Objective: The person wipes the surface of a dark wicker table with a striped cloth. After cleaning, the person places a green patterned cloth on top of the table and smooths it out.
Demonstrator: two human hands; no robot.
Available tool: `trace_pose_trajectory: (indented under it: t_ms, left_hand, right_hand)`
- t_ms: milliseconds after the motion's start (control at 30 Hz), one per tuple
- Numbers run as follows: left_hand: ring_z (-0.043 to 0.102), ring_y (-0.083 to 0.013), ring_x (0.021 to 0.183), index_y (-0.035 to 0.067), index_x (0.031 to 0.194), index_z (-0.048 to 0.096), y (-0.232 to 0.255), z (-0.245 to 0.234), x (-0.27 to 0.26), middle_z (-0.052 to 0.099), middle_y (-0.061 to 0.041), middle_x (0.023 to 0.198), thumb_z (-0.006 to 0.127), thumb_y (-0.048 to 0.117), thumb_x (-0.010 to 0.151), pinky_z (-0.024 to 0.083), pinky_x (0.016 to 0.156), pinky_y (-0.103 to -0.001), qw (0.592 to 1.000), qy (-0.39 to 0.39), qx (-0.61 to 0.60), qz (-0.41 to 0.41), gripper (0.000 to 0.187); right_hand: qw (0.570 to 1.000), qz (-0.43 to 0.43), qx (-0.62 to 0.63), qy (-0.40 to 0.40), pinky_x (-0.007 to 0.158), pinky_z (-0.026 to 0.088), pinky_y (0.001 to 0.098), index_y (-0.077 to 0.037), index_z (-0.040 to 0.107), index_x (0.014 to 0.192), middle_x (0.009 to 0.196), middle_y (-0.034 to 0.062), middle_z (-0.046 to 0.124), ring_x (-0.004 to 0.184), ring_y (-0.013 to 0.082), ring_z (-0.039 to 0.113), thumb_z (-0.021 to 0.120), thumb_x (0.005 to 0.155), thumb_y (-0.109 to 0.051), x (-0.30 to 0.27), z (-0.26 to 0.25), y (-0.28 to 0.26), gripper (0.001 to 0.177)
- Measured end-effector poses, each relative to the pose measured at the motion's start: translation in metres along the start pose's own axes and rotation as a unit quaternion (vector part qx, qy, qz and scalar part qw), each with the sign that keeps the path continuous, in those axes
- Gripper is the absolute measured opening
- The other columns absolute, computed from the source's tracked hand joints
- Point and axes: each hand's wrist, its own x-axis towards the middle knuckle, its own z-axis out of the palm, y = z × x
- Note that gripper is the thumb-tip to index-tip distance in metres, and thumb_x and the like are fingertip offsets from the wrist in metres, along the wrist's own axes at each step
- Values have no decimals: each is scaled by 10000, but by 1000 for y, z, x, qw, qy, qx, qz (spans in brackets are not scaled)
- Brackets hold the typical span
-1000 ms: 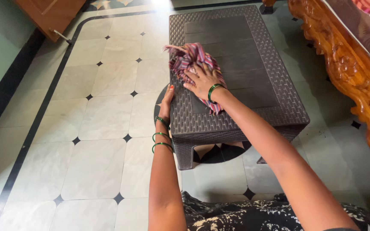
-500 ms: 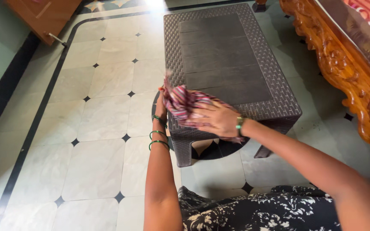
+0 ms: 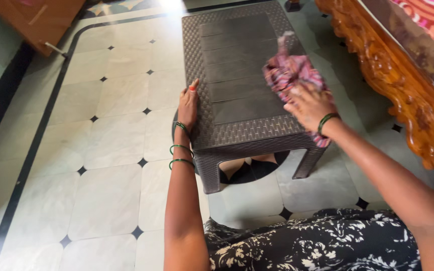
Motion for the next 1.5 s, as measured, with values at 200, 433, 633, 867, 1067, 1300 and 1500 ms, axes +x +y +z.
trace_pose_trajectory:
  t_ms: [200,433,633,867,1067,1300,1500]
  left_hand:
    - [381,-252,1522,68,1465,539,-26,7,14,526,-137,1532,206,381,1147,131,1282,-473,950,-48,286,114,558]
    - [-2,-385,1571,234,1554,419,63,19,-8,225,27,1685,298,630,958,-37,1127,-789,911,-98,369,-156,726]
    - [-20,-400,1558,183,1608,267,82,61,-13,116,-94,1703,346,783,914,-106,1102,-771,846,-151,500,-108,921]
    - [-16,-412,1562,137,1609,251,86,85,-20,102,-118,1708,310,789,932,-120,1094,-799,850,-156,496,-88,942]
    - [-32,-399,1561,152,1606,254,89,86,-16,103,-100,1708,328,773,925,-115,1087,-808,848,-167,494,-96,925]
    - [-16,-450,1550,127,1574,347,60,102,2,165,-87,1703,409,673,961,-102,1035,-868,859,-155,484,-60,824]
    - [24,-475,1566,177,1475,529,51,105,19,307,-56,1669,455,591,985,-66,1018,-916,860,-188,469,-71,646]
  right_hand:
    - [988,-114,60,-89,1160,315,511,-216,615,1357,1493,87,519,1485,303,346,397,1035,-564,-18,-56,-110,521]
    - [978,-81,182,-68,1193,229,537,-182,552,1461,1569,115,454,1500,286,304,329,1041,-569,-4,-11,-66,614]
    - [994,62,84,30,1156,209,603,-112,537,1485,1583,196,414,1449,412,301,399,1054,-552,14,18,36,632]
    - [981,152,-120,-31,898,493,502,-64,698,1198,1181,215,694,1085,367,643,562,952,-247,7,7,-13,336]
    - [986,103,-107,-69,593,531,450,-63,749,893,847,137,754,750,289,710,622,855,-197,-18,-17,-55,188]
    - [991,-118,0,65,783,527,444,-49,763,1052,1038,156,736,918,300,683,641,871,-284,-39,-67,-108,321]
    - [956,-221,52,183,997,466,454,-193,753,1151,1276,33,710,1236,241,621,679,965,-343,-17,-45,-70,250]
